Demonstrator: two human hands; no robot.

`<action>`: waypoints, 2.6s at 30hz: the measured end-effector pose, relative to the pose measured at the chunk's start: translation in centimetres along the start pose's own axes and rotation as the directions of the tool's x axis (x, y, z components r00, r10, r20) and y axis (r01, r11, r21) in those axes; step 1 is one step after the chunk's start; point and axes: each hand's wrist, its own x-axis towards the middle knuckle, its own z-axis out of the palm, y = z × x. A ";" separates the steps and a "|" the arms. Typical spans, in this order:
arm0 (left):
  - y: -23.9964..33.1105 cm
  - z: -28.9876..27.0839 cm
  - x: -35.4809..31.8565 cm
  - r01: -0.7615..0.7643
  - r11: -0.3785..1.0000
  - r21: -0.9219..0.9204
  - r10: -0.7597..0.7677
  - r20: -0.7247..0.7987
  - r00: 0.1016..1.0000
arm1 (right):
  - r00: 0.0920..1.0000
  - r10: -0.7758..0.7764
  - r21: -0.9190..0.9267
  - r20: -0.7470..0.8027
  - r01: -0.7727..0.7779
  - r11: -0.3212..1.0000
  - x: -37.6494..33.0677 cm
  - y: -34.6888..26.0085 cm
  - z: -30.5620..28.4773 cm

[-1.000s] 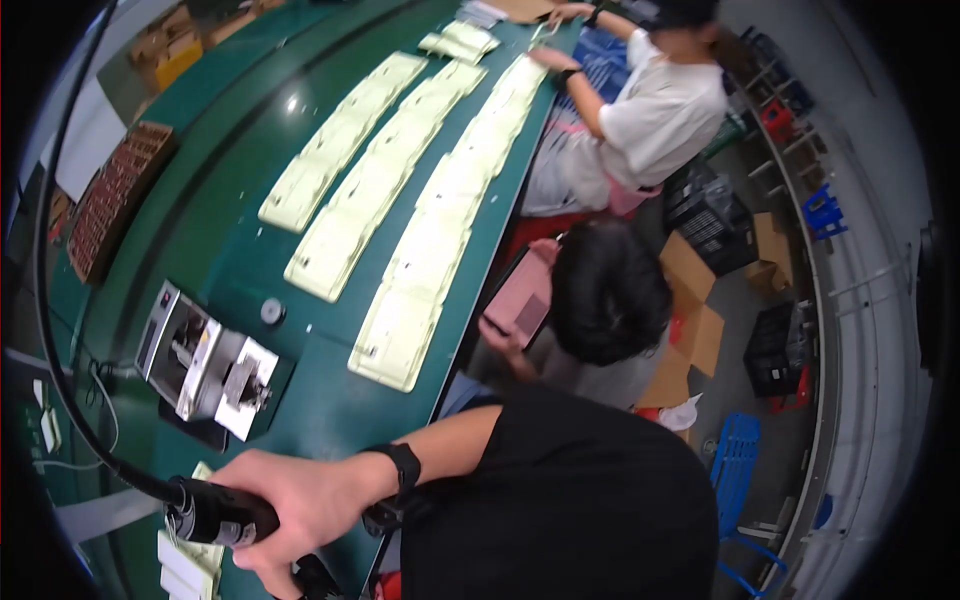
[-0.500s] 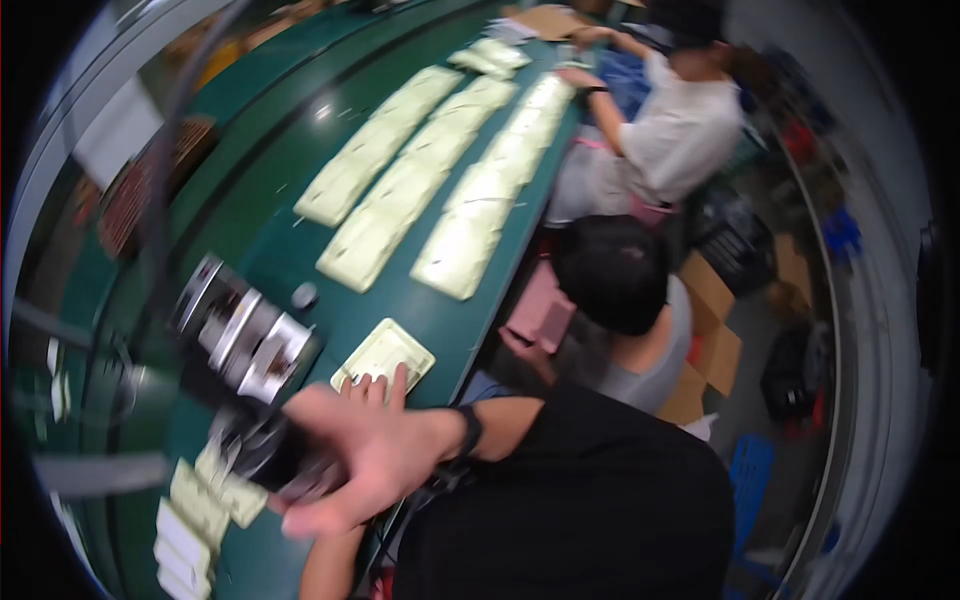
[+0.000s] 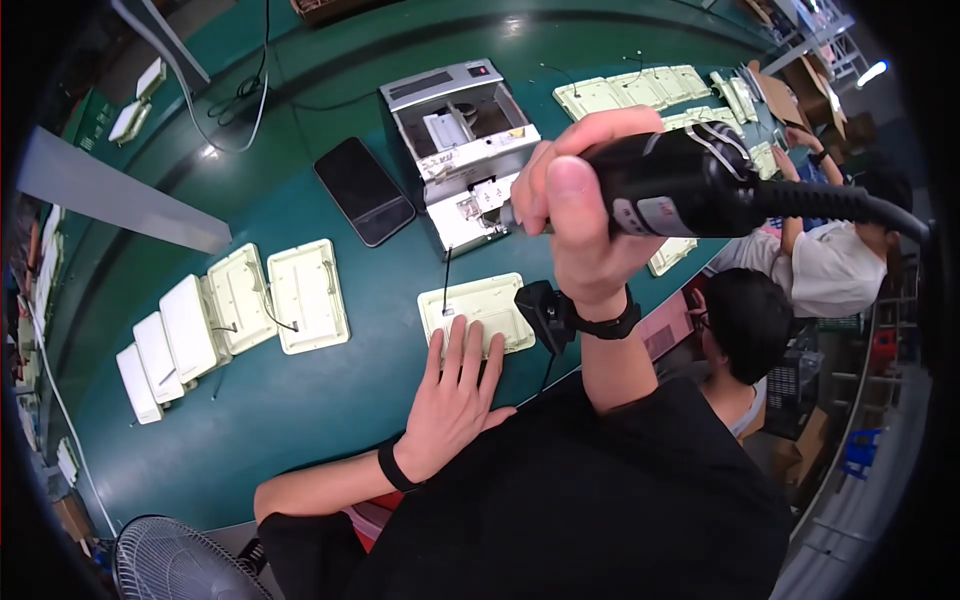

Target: The person picks up a plastic housing, places it on the table, and drives screws into it using a power screwdriver. After setting the housing aside, the person picks up a smartphone and taps on the screen.

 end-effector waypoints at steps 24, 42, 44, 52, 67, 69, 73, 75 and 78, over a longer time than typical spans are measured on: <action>1.1 1.9 -2.5 -0.075 0.963 0.260 0.057 0.074 0.996 | 0.910 0.404 0.247 0.090 -0.413 0.876 -7.1 -2.5 -0.2; 1.4 1.1 -2.2 -0.025 0.993 0.111 0.015 0.094 0.995 | 0.941 0.246 0.230 0.235 -0.299 0.926 -8.0 -0.5 -0.5; 1.5 1.2 -2.4 -0.044 0.993 0.107 0.035 0.089 0.995 | 0.927 0.227 0.164 0.297 -0.284 0.945 -7.3 -1.0 -0.8; 1.2 1.1 -2.4 0.014 0.996 0.086 -0.027 0.149 0.988 | 0.947 0.215 0.247 0.239 -0.274 0.929 -6.1 -2.1 -1.3; 0.9 0.5 -1.5 -0.025 0.995 0.098 0.007 0.180 0.984 | 0.998 -0.028 0.167 -0.048 0.036 0.985 -1.3 1.6 -3.0; 1.0 0.3 -1.5 -0.024 0.996 0.083 0.008 0.188 0.982 | 0.999 0.023 0.149 -0.031 -0.018 0.989 -1.6 0.8 -3.2; 1.2 0.5 -1.7 -0.013 0.996 0.089 -0.004 0.185 0.983 | 0.990 0.138 0.196 0.004 -0.136 0.971 -2.6 -0.2 -1.2; 0.9 1.3 -2.3 -0.041 0.989 0.144 0.022 0.132 0.991 | 0.972 0.230 0.407 0.038 -0.225 0.885 -3.9 -0.9 0.6; 0.9 1.4 -2.1 -0.076 0.988 0.137 0.068 0.065 0.996 | 0.952 0.292 0.552 0.086 -0.290 0.782 -5.7 -2.1 1.7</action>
